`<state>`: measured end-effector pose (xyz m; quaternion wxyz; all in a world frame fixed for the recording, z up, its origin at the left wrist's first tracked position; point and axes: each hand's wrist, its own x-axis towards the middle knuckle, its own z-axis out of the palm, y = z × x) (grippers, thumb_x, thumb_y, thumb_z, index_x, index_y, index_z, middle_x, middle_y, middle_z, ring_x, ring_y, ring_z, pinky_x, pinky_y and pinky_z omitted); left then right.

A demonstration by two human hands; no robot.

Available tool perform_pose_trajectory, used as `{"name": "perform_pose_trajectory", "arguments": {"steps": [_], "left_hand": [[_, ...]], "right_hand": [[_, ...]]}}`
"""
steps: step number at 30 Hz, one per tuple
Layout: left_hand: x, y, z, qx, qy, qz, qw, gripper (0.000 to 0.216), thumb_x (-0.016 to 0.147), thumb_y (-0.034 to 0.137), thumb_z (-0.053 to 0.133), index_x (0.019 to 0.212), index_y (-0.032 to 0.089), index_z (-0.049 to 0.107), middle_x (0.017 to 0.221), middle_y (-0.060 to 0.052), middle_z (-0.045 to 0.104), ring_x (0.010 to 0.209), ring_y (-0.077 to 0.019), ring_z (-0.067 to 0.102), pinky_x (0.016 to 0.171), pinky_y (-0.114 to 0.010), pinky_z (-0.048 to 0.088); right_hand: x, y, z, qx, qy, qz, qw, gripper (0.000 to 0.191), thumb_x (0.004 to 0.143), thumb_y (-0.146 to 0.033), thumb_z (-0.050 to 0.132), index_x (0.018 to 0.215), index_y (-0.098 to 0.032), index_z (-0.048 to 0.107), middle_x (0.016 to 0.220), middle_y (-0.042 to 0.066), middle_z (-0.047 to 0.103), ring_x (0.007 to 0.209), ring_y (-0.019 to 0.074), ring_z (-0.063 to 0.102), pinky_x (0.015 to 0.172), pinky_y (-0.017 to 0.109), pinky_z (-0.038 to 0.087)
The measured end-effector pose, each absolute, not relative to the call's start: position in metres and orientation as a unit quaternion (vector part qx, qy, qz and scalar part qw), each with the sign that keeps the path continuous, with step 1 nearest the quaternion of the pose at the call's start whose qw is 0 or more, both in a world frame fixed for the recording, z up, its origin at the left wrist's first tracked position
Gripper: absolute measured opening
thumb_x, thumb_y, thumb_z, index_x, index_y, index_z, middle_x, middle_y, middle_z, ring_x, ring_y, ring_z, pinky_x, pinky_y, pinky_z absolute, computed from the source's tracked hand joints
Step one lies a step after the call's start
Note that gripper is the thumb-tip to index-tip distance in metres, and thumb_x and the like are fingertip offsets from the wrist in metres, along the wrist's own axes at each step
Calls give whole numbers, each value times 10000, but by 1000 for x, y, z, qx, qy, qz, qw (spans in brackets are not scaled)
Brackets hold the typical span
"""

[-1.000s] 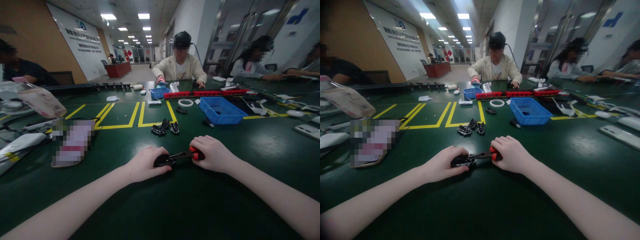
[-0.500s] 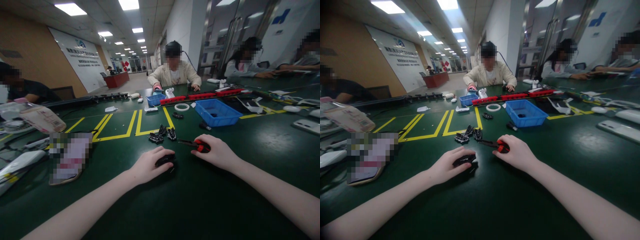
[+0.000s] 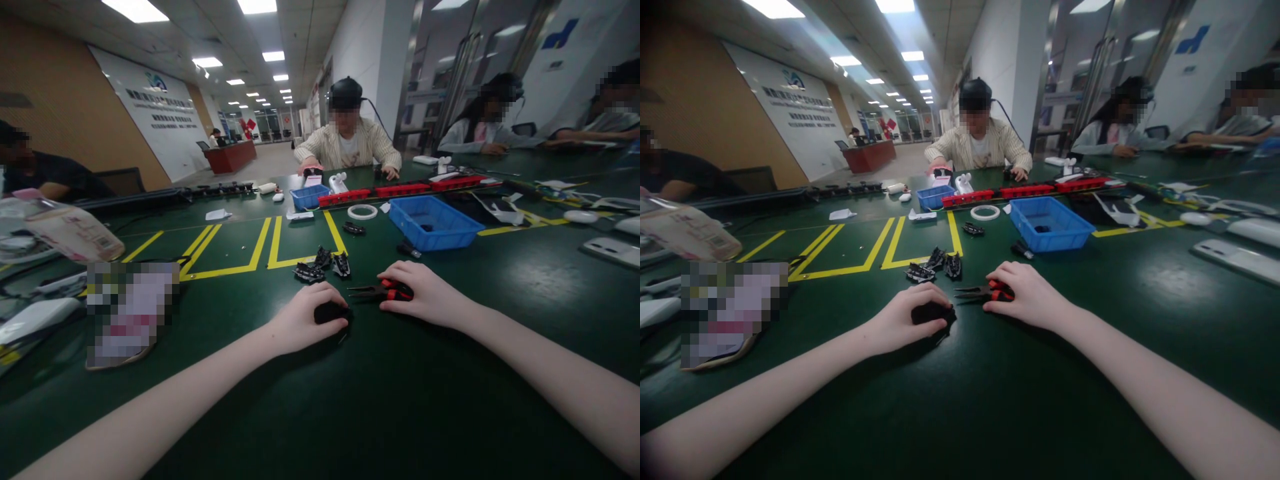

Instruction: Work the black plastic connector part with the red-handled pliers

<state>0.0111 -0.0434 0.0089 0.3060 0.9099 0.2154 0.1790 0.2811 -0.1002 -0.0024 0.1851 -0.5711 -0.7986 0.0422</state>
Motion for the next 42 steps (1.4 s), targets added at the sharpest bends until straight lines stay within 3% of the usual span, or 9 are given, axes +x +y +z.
{"name": "perform_pose_trajectory", "arguments": {"steps": [4,10,16,21,26,34,38,42], "left_hand": [[10,-42,7,896,208,199,338,224,807,200,631,1031,187,624,1102,-55,605,1040,-192,570,968,-375,449],[7,-44,11,894,215,179,351,188,849,202,570,1028,185,624,1133,-65,567,1069,-197,551,974,-373,444],[8,-40,8,888,224,192,354,151,909,213,502,902,153,641,1036,-51,588,974,-160,575,897,-315,473],[9,-40,7,889,222,195,350,152,917,183,478,901,141,623,985,-49,597,925,-154,578,847,-301,483],[9,-42,7,891,229,194,340,145,920,192,469,896,150,606,976,-45,587,916,-156,571,840,-306,483],[11,-41,6,888,228,197,348,147,927,180,441,859,151,568,989,-50,564,919,-155,557,838,-305,480],[12,-42,6,886,233,200,348,151,925,173,436,828,148,549,963,-49,555,900,-156,548,828,-307,474],[13,-45,8,884,244,194,349,162,924,173,433,802,148,537,962,-49,544,899,-159,540,829,-309,469]], "right_hand": [[296,-100,2,-572,-807,31,148,687,720,-639,592,1244,-198,526,1221,123,540,1121,301,512,943,488,409],[301,-106,8,-608,-787,57,91,642,809,-613,484,1271,-168,491,1230,147,508,1078,288,535,907,450,447],[276,-108,2,-647,-750,-20,140,445,842,-587,436,981,-183,564,1010,104,565,890,240,576,732,389,493],[272,-108,2,-639,-752,-61,149,447,787,-610,511,941,-192,543,991,78,564,776,201,585,610,334,486],[276,-108,6,-609,-781,-70,123,440,802,-566,517,1019,-183,547,1013,93,584,839,224,594,663,347,495],[261,-117,13,-559,-794,-225,75,457,876,-433,444,1172,-104,558,1120,200,594,1033,340,520,843,478,418],[257,-119,15,-565,-791,-222,73,491,894,-482,395,1129,-88,569,1068,190,602,926,302,557,750,418,449],[260,-122,18,-559,-795,-197,129,482,854,-558,447,1034,-130,576,988,141,615,827,249,585,666,359,468]]}}
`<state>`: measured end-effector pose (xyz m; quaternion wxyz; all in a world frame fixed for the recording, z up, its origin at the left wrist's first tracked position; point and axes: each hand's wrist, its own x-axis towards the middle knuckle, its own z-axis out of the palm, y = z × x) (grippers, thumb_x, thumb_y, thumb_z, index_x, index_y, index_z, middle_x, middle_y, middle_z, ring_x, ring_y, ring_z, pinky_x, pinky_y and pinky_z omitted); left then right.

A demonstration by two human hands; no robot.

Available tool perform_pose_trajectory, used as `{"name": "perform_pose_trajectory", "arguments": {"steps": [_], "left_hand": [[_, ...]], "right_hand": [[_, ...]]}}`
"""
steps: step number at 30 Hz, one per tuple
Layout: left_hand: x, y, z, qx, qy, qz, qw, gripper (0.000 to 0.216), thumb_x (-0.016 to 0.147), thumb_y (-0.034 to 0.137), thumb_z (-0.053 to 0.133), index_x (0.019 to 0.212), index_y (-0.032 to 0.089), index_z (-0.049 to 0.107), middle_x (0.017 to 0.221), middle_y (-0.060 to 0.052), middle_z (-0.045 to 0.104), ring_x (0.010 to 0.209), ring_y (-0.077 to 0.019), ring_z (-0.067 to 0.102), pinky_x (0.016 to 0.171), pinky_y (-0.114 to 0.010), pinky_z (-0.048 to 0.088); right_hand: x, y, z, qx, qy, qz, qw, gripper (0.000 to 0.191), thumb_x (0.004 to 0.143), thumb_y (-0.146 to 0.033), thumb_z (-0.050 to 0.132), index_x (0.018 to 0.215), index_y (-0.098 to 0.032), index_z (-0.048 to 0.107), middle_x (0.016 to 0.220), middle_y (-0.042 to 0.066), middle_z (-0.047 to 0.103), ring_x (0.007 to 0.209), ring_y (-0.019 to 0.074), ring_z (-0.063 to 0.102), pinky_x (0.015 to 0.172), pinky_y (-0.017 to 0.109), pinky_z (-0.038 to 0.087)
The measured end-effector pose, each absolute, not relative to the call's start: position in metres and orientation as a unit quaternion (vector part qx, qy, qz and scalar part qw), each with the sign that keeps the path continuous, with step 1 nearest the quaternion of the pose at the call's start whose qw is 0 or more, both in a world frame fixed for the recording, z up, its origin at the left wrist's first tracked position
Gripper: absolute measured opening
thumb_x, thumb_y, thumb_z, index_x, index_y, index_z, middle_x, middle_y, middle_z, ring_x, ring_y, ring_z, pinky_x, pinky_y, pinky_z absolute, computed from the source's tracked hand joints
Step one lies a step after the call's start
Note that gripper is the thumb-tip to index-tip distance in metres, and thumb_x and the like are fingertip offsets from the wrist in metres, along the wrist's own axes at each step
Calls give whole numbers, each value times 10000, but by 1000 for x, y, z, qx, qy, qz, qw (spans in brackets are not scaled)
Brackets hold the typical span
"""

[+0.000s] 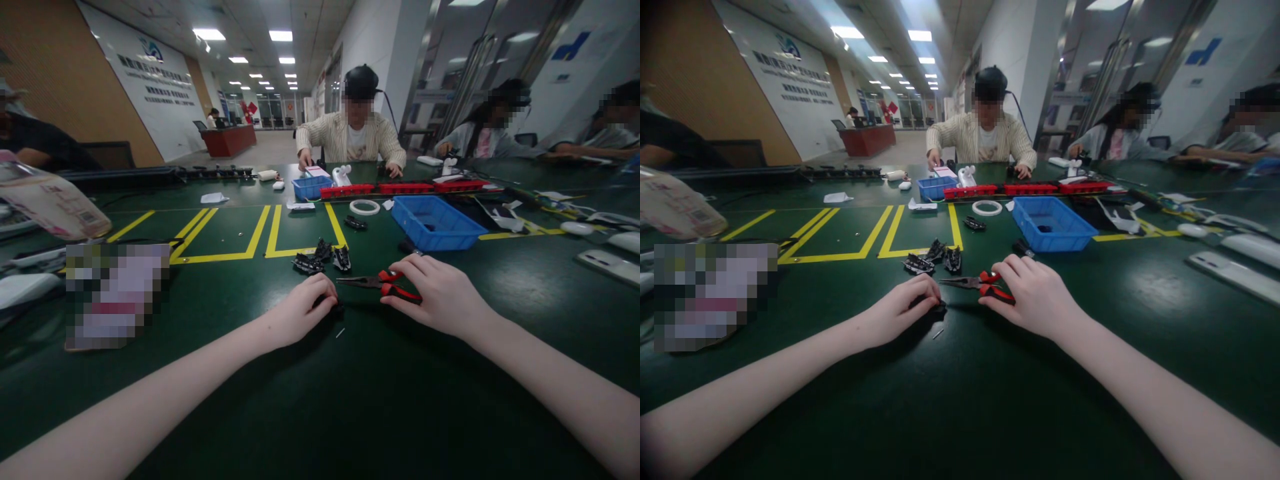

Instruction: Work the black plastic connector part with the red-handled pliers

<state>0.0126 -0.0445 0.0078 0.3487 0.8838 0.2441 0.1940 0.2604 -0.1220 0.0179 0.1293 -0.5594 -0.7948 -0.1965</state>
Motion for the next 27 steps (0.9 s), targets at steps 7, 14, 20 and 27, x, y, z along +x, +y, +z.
{"name": "perform_pose_trajectory", "arguments": {"steps": [7,14,20,27], "left_hand": [[11,-45,6,879,262,186,352,170,922,213,447,807,152,557,960,-45,548,915,-173,534,835,-326,462],[10,-49,2,873,288,186,348,185,936,283,434,1050,176,532,1032,-48,577,951,-189,550,840,-346,483],[6,-56,8,904,263,147,303,439,893,270,461,1322,217,385,1296,-84,460,1166,-242,461,990,-407,426],[4,-50,7,933,234,124,242,265,867,371,561,1069,201,551,1170,-71,503,1037,-232,507,897,-400,471]], "right_hand": [[260,-125,23,-552,-783,-194,209,318,793,-418,579,1002,-181,551,987,123,620,868,260,597,694,376,492],[269,-123,25,-506,-816,-206,191,266,766,-337,562,989,-194,576,958,112,646,928,286,590,814,442,455],[279,-119,24,-473,-840,-195,182,332,749,-311,583,1051,-174,575,1029,119,647,978,270,581,842,414,455],[275,-120,27,-482,-845,-171,158,313,770,-375,552,1014,-190,620,988,105,667,905,248,609,766,381,479]]}}
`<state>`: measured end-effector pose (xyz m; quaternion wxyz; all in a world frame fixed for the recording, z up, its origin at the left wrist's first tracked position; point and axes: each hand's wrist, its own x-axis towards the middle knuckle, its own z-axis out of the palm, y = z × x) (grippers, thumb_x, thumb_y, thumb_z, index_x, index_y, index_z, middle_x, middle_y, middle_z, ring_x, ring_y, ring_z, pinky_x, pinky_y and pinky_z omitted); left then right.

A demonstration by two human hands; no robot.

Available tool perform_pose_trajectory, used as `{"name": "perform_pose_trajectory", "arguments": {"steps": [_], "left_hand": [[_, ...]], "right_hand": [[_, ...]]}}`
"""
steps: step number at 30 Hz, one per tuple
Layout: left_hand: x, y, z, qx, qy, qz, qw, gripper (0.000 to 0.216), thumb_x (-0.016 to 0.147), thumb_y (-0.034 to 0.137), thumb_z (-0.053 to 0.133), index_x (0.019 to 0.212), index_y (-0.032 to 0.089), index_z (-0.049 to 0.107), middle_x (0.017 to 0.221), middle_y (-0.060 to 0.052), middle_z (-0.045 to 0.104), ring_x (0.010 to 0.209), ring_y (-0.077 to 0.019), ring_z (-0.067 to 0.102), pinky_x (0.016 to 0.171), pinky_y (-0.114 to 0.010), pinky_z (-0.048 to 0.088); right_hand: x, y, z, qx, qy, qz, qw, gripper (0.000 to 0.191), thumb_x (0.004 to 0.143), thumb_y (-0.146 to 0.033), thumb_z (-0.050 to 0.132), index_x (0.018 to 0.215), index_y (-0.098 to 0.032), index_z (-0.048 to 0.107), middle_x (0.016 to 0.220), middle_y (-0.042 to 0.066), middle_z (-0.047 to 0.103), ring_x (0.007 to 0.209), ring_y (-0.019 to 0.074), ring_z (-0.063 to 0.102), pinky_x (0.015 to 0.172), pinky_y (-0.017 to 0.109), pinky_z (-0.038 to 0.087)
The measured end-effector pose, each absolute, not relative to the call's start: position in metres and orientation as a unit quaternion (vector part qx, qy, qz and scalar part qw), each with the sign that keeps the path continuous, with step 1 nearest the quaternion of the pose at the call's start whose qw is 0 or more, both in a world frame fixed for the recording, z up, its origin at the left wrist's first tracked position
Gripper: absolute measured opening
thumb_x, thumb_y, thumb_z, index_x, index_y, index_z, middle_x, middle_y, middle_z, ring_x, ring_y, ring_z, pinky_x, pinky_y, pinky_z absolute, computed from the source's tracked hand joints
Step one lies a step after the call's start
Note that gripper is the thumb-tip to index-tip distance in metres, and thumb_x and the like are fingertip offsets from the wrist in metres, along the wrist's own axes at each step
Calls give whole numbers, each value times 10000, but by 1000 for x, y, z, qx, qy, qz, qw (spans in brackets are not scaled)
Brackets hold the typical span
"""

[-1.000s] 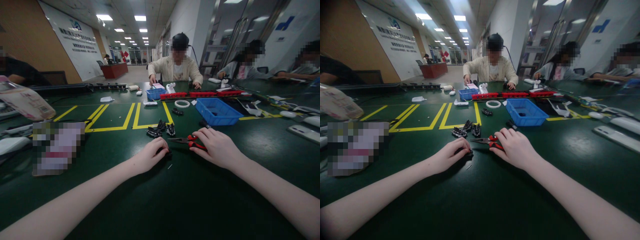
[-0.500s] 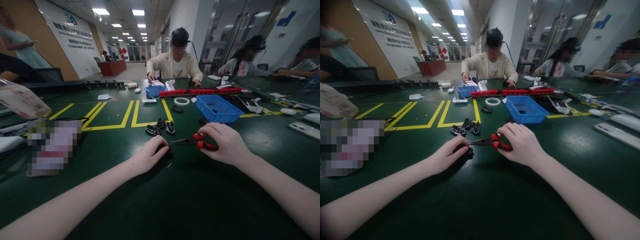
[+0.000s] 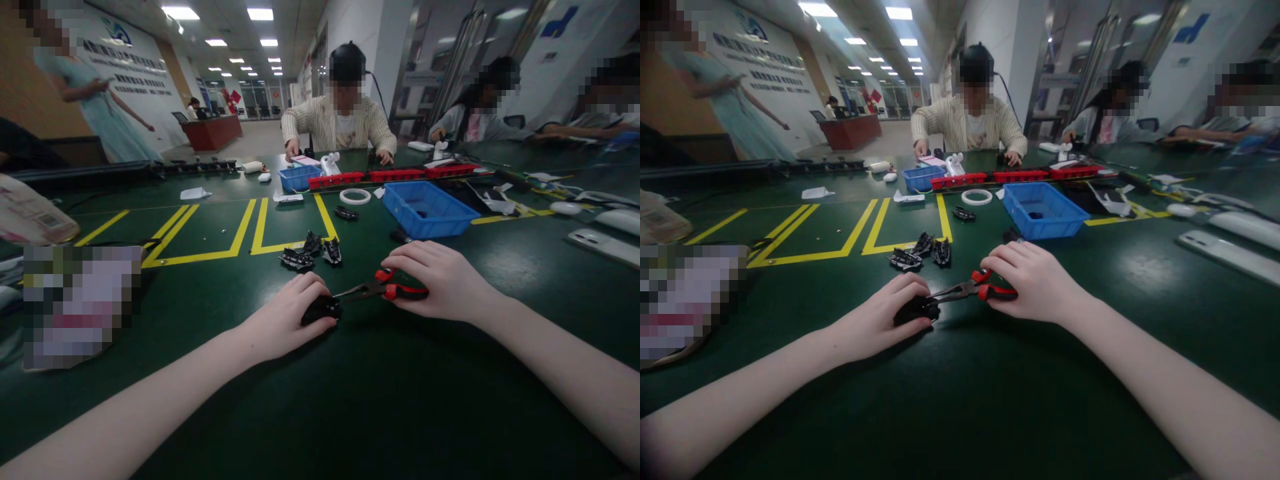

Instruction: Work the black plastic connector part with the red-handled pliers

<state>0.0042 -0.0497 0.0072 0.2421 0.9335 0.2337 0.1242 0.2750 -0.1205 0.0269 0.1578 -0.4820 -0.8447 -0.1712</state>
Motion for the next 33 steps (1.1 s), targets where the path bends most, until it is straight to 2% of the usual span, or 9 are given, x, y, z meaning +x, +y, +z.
{"name": "perform_pose_trajectory", "arguments": {"steps": [5,11,22,33], "left_hand": [[6,-48,5,920,258,121,268,294,864,429,572,1033,189,549,1082,-53,549,892,-192,573,731,-312,496],[7,-50,9,924,277,100,242,329,861,472,567,1019,184,573,935,-20,628,782,-183,600,631,-270,448],[7,-51,11,917,278,102,268,317,867,456,561,996,168,586,926,-29,627,783,-187,589,622,-269,429],[6,-51,12,917,280,99,268,296,892,434,528,1004,165,578,950,-35,627,800,-182,585,653,-274,437]], "right_hand": [[273,-121,27,-489,-840,-159,172,306,770,-390,569,996,-194,636,968,103,674,885,243,614,756,380,484],[271,-123,23,-482,-849,-114,183,435,769,-527,591,1012,-168,624,976,110,666,837,222,621,707,355,492],[267,-122,21,-492,-852,-71,164,394,795,-505,574,981,-158,598,926,104,656,786,210,611,648,330,474],[270,-119,20,-496,-852,-45,162,409,805,-505,565,1032,-166,585,988,109,642,847,220,605,702,349,481]]}}
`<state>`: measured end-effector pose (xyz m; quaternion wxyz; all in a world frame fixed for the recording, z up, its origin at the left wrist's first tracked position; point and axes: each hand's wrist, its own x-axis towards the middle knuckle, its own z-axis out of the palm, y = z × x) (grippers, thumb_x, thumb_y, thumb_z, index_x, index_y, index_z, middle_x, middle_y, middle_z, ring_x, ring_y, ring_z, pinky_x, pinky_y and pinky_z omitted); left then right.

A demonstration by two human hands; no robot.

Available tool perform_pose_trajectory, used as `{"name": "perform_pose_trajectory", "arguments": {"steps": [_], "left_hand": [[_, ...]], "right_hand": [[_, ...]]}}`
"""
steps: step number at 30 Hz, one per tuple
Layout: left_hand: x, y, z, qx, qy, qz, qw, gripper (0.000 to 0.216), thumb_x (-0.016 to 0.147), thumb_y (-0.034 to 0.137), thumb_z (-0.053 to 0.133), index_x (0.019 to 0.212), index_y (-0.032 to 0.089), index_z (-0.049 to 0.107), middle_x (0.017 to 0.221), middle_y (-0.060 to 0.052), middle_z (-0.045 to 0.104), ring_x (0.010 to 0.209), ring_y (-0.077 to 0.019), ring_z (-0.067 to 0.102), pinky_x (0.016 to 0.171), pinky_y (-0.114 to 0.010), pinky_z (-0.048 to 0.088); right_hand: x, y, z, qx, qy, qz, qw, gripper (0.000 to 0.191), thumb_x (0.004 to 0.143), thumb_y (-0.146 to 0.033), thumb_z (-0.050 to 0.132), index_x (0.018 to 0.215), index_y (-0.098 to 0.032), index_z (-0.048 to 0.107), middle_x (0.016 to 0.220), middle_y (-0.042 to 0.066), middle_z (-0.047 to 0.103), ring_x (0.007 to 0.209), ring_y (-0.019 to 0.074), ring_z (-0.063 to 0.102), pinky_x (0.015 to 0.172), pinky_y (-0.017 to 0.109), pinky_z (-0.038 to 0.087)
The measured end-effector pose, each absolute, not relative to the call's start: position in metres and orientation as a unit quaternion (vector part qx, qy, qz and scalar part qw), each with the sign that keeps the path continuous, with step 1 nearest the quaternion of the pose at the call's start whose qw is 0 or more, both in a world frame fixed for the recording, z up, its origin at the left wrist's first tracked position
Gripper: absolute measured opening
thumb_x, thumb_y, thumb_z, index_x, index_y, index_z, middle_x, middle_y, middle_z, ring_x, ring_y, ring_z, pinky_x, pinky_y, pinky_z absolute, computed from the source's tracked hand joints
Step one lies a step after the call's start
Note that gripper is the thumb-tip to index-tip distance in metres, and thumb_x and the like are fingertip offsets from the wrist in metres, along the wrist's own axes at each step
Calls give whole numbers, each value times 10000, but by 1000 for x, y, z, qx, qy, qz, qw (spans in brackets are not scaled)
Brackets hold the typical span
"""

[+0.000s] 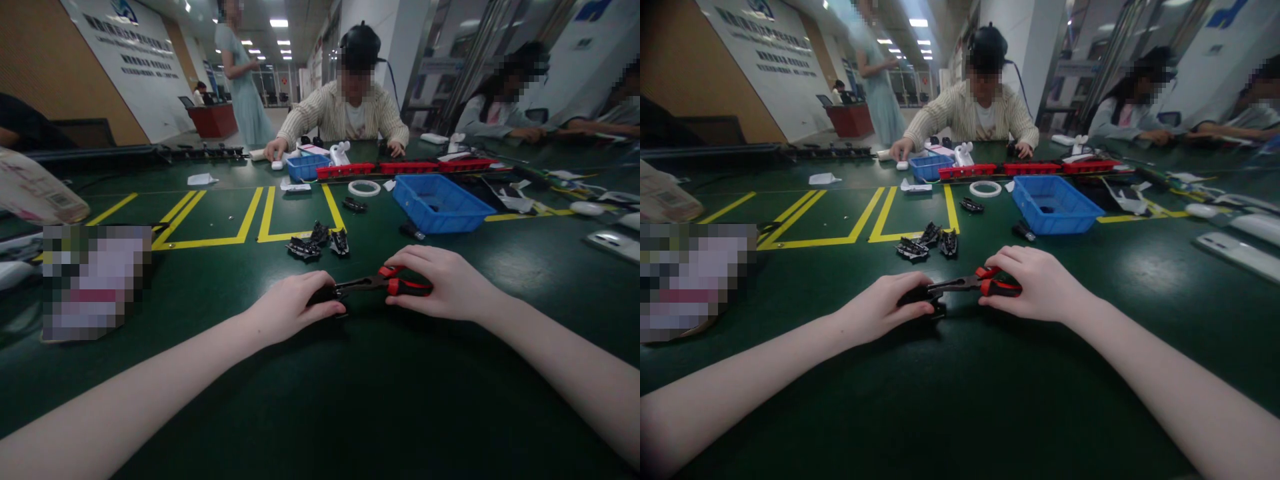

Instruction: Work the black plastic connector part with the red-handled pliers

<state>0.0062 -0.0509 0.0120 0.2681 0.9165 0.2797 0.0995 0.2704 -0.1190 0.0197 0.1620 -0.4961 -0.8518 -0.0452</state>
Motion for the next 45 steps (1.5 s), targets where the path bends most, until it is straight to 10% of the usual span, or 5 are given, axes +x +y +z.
{"name": "perform_pose_trajectory", "arguments": {"steps": [45], "left_hand": [[3,-49,15,907,259,108,315,358,834,456,604,1058,177,587,932,-24,642,774,-170,589,647,-260,438]], "right_hand": [[263,-120,15,-453,-854,-213,144,381,809,-457,562,1007,-131,573,918,129,636,786,226,587,661,344,468]]}}
